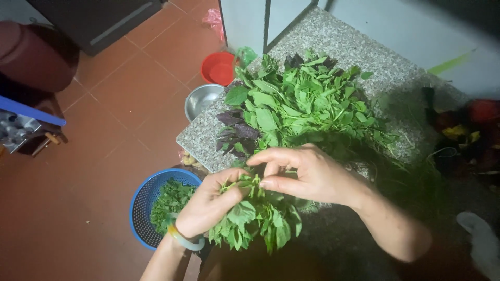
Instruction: Picking leaves from stems and placing them into a blue plastic basket.
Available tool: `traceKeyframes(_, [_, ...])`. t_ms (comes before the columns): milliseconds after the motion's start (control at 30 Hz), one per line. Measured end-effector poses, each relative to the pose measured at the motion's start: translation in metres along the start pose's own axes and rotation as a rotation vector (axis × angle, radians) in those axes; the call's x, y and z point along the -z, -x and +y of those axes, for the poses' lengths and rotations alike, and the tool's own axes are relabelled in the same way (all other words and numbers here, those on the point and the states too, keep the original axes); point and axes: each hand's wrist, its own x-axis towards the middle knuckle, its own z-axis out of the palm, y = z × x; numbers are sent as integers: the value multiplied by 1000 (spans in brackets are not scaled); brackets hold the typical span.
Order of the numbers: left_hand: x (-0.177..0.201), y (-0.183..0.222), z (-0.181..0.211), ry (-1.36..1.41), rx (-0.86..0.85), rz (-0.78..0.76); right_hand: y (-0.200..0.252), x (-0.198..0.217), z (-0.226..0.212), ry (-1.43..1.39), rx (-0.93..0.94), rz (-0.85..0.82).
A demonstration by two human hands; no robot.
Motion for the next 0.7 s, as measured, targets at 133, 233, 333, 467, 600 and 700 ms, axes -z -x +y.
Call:
traceKeyframes(133, [-6, -2, 6, -72, -52, 9, 3, -4, -4, 50, 55, 63])
traceKeyframes(233, [-8, -2, 12, -74, -95, 23, 6, -6, 2, 24, -95, 24])
traceKeyframes(333, [-17, -4, -13, 33, -57, 117, 7, -8, 2, -163, -71, 39])
traceKeyframes(467, [-17, -7, -56, 139, -300, 170, 14, -11, 29, -359, -13, 93])
traceKeyframes(600, [-31, -14, -23, 83, 19, 260, 25, -9, 28, -367, -152, 230])
traceKeyframes(700, [-51, -19, 1, -172, -83, 242, 30, -5, 23, -308, -267, 282])
